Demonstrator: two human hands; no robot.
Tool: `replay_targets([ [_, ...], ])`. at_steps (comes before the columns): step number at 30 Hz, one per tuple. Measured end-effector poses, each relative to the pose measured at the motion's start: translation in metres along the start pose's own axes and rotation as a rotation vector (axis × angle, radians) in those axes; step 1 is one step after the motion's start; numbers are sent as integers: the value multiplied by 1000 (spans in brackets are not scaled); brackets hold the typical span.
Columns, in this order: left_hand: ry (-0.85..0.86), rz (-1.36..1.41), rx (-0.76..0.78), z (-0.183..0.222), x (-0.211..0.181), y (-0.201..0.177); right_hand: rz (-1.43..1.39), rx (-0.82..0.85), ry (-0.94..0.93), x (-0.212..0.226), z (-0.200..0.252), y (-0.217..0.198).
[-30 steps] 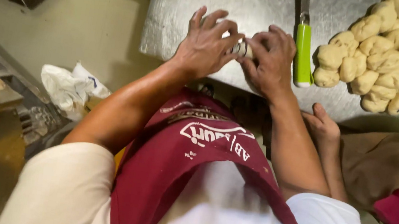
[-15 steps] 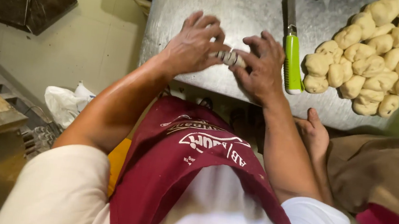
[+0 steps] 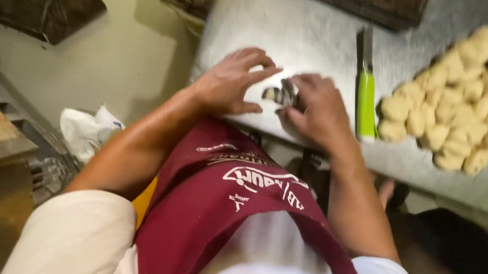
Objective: Shaping dough balls into rolls by flattening, scoring with a knife, and rolling them up
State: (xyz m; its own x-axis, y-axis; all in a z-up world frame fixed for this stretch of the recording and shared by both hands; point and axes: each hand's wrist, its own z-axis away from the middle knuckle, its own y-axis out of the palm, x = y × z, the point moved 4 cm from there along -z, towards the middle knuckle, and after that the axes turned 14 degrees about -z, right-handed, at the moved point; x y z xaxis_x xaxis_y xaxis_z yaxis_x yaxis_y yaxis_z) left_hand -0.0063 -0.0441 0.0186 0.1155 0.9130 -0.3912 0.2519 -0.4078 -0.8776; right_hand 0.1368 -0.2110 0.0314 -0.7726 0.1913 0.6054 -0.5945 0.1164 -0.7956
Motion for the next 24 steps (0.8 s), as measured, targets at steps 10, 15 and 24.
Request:
replay_targets([
  [10,-248,124,-416,57,137,-79,-99,-183,181,3,-136,-68],
  [15,-282,171,-335,45,175,-110,-15,-386,335,-21,-301,-101],
  [24,-210,114,-270,-4,174,-113,127,-553,107,-88,-305,-108],
])
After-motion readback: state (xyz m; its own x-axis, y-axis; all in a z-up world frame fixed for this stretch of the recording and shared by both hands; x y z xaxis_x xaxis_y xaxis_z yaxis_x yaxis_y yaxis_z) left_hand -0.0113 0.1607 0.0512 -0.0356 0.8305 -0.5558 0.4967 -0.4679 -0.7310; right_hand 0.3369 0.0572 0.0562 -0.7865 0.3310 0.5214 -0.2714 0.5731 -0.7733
